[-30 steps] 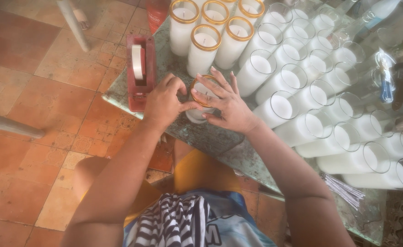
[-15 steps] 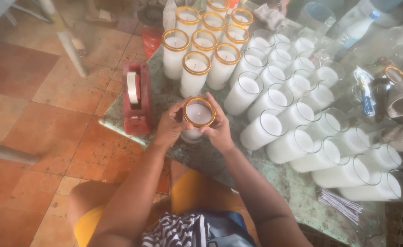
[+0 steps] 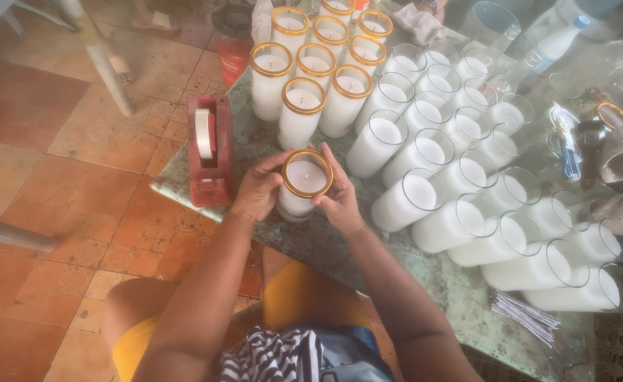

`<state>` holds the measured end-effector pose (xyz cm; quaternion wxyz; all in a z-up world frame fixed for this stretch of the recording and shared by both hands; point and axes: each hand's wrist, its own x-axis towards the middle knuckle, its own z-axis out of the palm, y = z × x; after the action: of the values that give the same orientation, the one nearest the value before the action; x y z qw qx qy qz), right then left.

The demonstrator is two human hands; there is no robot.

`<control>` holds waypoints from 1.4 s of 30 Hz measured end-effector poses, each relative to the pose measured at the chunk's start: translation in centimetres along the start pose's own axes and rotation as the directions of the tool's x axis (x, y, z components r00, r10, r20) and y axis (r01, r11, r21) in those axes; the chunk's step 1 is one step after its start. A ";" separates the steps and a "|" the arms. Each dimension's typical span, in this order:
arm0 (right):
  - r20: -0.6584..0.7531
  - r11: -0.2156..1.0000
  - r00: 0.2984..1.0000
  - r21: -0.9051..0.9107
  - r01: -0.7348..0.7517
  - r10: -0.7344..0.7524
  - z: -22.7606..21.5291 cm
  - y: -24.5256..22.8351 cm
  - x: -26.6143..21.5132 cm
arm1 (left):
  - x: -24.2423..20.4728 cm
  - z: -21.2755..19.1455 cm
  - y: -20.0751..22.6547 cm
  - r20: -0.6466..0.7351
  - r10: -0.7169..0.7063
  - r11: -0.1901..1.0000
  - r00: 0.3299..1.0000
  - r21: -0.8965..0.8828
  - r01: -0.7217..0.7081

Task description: The person is applying tape to lids and placing them onto glass candle jars.

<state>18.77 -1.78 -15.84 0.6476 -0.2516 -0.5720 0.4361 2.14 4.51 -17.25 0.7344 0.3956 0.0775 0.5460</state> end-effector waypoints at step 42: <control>0.261 0.604 0.776 -0.505 0.616 -0.574 11.4 3.7 -5.2 | -3.2 -7.5 15.5 -0.662 0.068 0.057 0.747 0.750 0.659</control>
<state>6.99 -6.37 -19.10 0.6296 -0.2108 -0.7476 0.0150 -14.64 6.88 -13.01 0.3340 0.5735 0.6996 0.2648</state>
